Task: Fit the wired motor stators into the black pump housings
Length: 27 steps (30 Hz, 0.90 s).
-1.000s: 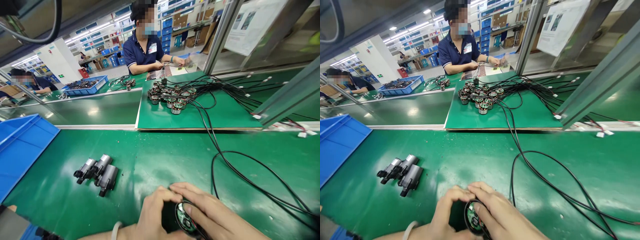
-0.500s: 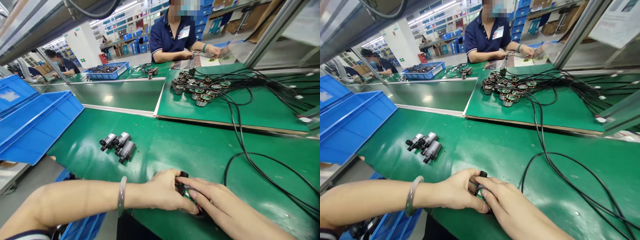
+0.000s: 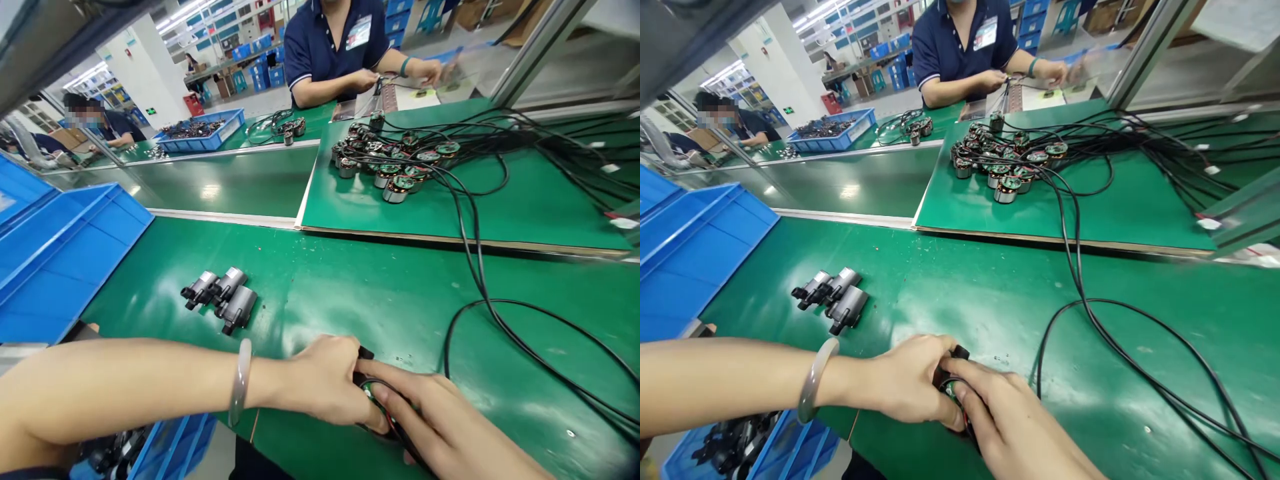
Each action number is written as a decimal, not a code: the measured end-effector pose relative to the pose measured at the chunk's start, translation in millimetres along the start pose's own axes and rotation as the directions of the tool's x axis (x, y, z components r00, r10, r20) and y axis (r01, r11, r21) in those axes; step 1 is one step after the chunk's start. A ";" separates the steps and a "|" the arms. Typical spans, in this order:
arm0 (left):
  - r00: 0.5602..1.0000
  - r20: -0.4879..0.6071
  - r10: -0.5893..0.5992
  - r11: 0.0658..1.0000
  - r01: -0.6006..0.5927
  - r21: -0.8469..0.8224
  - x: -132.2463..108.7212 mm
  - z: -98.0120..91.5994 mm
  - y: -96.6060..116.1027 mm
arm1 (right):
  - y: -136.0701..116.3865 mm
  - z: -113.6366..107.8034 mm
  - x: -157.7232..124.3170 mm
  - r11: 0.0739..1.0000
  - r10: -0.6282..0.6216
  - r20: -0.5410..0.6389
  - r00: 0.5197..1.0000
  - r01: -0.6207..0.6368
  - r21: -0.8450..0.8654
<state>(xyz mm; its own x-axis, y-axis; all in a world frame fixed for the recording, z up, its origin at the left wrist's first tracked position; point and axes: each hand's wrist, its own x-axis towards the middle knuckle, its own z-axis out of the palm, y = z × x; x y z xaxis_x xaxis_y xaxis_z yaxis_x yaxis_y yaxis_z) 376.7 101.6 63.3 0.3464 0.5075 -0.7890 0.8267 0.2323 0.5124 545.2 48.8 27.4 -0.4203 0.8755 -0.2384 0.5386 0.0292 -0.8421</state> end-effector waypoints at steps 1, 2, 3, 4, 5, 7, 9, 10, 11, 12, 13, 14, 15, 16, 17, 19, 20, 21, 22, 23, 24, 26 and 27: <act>1.000 0.006 -0.010 1.000 0.010 0.014 1.5 -0.8 2.5 | 2.8 0.0 -0.6 1.000 0.002 0.030 1.000 -0.003 0.015; 1.000 0.011 -0.018 1.000 0.018 0.026 3.1 -1.5 4.4 | 4.9 0.0 -0.8 0.999 0.003 0.068 0.998 -0.005 0.033; 0.999 0.021 -0.028 0.999 0.027 0.031 4.5 -2.0 5.7 | 6.3 -0.1 -0.6 0.999 0.002 0.091 0.996 -0.007 0.053; 0.999 0.030 -0.035 0.999 0.034 0.028 5.8 -2.3 6.0 | 6.8 -0.2 -0.1 0.997 -0.005 0.101 0.995 -0.003 0.074; 0.999 0.029 -0.034 0.999 0.034 0.020 6.8 -2.4 5.4 | 6.6 -0.4 0.7 0.996 -0.008 0.108 0.994 -0.003 0.094; 1.000 0.008 -0.003 1.000 0.003 -0.002 7.9 -1.6 0.7 | 5.3 -1.3 2.4 0.992 -0.009 0.107 0.994 -0.005 0.129; 0.998 -0.018 0.060 0.997 -0.060 -0.049 7.2 0.6 -8.1 | 4.0 -2.3 2.8 0.983 0.014 0.097 0.995 -0.032 0.181; 0.995 -0.030 0.095 0.992 -0.098 -0.086 6.1 2.2 -13.7 | 3.7 -2.7 2.2 0.973 0.029 0.104 0.994 -0.052 0.226; 0.991 -0.032 0.130 0.983 -0.133 -0.129 4.4 4.1 -19.8 | 3.5 -2.9 1.0 0.958 0.038 0.120 0.992 -0.071 0.279; 0.985 -0.034 0.167 0.970 -0.171 -0.171 2.1 6.6 -26.0 | 3.5 -2.7 -0.9 0.939 0.037 0.136 0.990 -0.081 0.335; 0.977 -0.046 0.207 0.956 -0.212 -0.204 -0.6 9.5 -32.1 | 3.5 -2.0 -3.3 0.919 0.027 0.156 0.987 -0.086 0.385; 0.967 -0.063 0.248 0.941 -0.256 -0.221 -3.6 13.0 -37.9 | 3.4 -0.7 -6.3 0.902 0.012 0.162 0.987 -0.081 0.423; 0.954 -0.083 0.289 0.926 -0.300 -0.228 -6.8 17.0 -43.3 | 3.1 1.1 -9.7 0.892 0.003 0.156 0.988 -0.073 0.447; 0.941 -0.104 0.322 0.913 -0.338 -0.228 -9.9 21.4 -48.1 | 2.5 3.5 -13.5 0.887 0.002 0.139 0.990 -0.066 0.458; 0.930 -0.123 0.347 0.903 -0.367 -0.225 -12.9 25.9 -52.5 | 1.5 6.2 -17.5 0.886 0.006 0.124 0.992 -0.063 0.460; 0.916 -0.136 0.378 0.888 -0.400 -0.225 -18.3 34.7 -59.8 | -2.0 11.9 -26.1 0.901 0.019 0.139 0.990 -0.077 0.427; 0.911 -0.133 0.391 0.880 -0.412 -0.237 -20.8 38.5 -62.7 | -4.4 14.4 -30.7 0.914 0.029 0.158 0.987 -0.090 0.396; 0.904 -0.132 0.407 0.868 -0.428 -0.251 -23.4 41.7 -65.2 | -7.2 16.7 -35.5 0.925 0.042 0.164 0.986 -0.101 0.368; 0.893 -0.138 0.428 0.853 -0.450 -0.263 -26.3 44.5 -67.0 | -10.1 18.6 -40.5 0.931 0.065 0.146 0.987 -0.113 0.348; 0.880 -0.152 0.450 0.837 -0.475 -0.270 -29.5 46.7 -67.9 | -13.2 20.4 -45.6 0.933 0.086 0.113 0.990 -0.120 0.339; 0.866 -0.170 0.471 0.825 -0.500 -0.264 -33.2 48.7 -67.9 | -16.2 21.9 -50.7 0.933 0.097 0.076 0.992 -0.118 0.339; 0.839 -0.213 0.500 0.818 -0.539 -0.201 -42.5 52.2 -64.6 | -22.5 24.8 -60.9 0.933 0.087 0.043 0.995 -0.096 0.345; 0.827 -0.234 0.512 0.823 -0.550 -0.143 -48.0 54.0 -61.6 | -25.7 26.2 -65.9 0.938 0.067 0.042 0.997 -0.078 0.337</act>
<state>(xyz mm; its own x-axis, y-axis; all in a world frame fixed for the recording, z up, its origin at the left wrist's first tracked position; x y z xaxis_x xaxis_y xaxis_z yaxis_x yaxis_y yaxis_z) 333.1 18.1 51.2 0.6057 0.7327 -0.3104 0.4260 0.0309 0.9042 539.9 -22.3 52.1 -0.4135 0.8543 -0.3149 0.2917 -0.2033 -0.9346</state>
